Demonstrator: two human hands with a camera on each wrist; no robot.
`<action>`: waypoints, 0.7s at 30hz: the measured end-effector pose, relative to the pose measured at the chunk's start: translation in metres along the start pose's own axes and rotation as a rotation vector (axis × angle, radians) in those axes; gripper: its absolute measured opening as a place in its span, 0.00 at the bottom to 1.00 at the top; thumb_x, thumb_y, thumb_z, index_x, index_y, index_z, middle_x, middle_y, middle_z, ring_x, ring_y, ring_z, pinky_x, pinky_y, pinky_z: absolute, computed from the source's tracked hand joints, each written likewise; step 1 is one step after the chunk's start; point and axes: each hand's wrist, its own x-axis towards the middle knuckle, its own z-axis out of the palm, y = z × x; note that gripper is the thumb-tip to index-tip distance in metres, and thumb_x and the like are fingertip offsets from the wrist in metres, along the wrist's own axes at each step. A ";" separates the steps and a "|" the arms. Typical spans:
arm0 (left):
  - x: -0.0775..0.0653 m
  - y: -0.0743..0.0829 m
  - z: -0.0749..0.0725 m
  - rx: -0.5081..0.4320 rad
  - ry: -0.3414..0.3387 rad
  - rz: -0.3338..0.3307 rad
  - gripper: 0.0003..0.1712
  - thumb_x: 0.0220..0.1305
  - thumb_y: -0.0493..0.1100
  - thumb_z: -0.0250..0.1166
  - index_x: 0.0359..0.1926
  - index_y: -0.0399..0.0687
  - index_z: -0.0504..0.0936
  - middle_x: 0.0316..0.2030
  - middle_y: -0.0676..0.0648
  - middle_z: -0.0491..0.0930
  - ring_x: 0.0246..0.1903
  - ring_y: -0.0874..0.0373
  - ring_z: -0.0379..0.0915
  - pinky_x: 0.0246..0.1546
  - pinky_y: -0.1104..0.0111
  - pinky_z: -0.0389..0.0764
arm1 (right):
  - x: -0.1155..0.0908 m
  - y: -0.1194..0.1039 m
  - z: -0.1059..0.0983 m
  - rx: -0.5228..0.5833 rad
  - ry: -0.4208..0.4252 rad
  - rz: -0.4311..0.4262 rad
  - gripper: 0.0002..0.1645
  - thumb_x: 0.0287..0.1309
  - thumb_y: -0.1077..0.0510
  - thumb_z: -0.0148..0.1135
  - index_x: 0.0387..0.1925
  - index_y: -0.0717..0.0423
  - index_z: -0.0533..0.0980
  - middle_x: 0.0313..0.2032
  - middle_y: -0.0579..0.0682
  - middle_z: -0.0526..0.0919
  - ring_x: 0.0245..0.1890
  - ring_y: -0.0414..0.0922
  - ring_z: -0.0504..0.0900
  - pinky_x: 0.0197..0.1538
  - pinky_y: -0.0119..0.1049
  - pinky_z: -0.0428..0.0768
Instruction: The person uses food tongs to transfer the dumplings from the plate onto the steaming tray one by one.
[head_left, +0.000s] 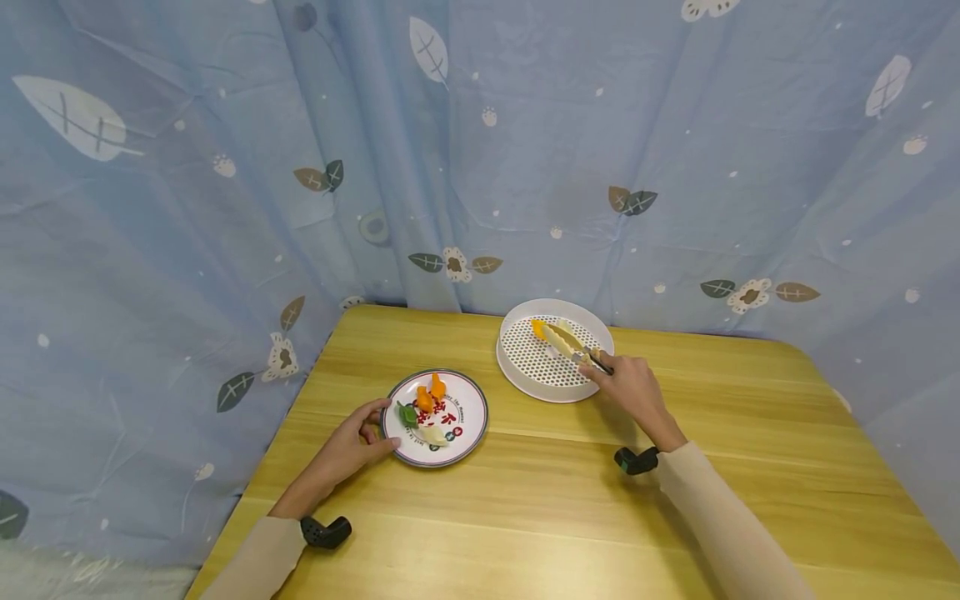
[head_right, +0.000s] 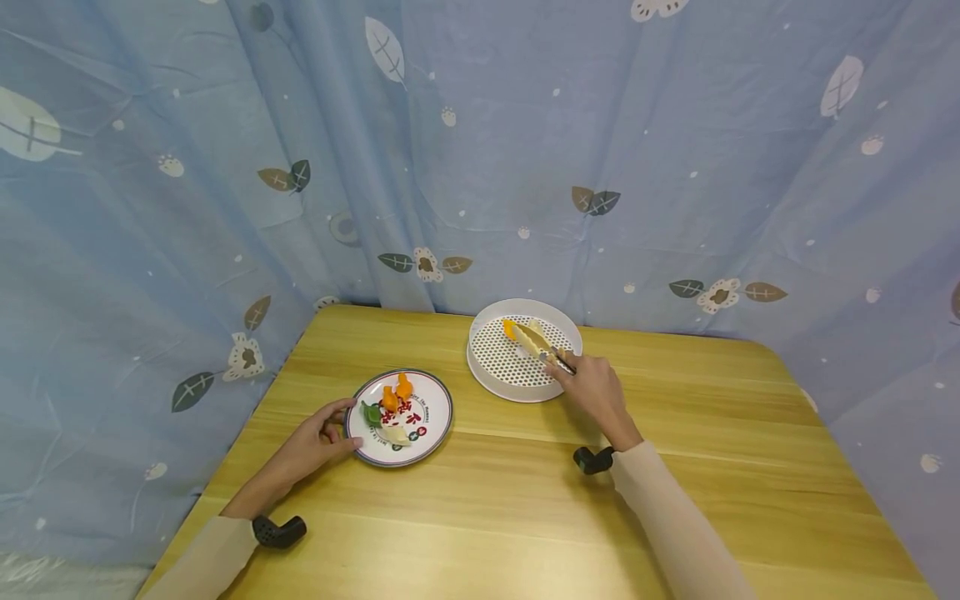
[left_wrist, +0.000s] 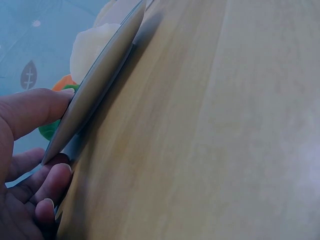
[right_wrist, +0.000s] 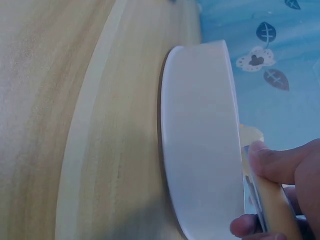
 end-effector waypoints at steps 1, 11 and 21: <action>0.000 0.000 0.000 0.000 0.000 -0.005 0.42 0.63 0.45 0.76 0.74 0.49 0.67 0.51 0.41 0.72 0.35 0.52 0.66 0.31 0.69 0.69 | 0.001 0.000 0.000 -0.004 -0.008 0.008 0.36 0.68 0.38 0.64 0.64 0.61 0.77 0.25 0.53 0.79 0.28 0.52 0.71 0.30 0.42 0.65; 0.001 -0.001 0.001 -0.005 0.000 -0.014 0.42 0.62 0.45 0.77 0.74 0.51 0.68 0.51 0.42 0.72 0.35 0.50 0.67 0.30 0.68 0.69 | 0.005 0.003 0.003 0.004 -0.041 0.035 0.37 0.68 0.38 0.64 0.66 0.60 0.76 0.21 0.53 0.74 0.24 0.51 0.69 0.27 0.41 0.63; 0.001 -0.002 0.002 0.013 0.008 0.001 0.42 0.62 0.45 0.76 0.73 0.50 0.68 0.52 0.42 0.73 0.34 0.51 0.67 0.31 0.69 0.69 | -0.003 -0.001 0.002 0.046 -0.022 0.083 0.48 0.63 0.31 0.66 0.69 0.63 0.72 0.52 0.70 0.82 0.37 0.56 0.75 0.39 0.47 0.71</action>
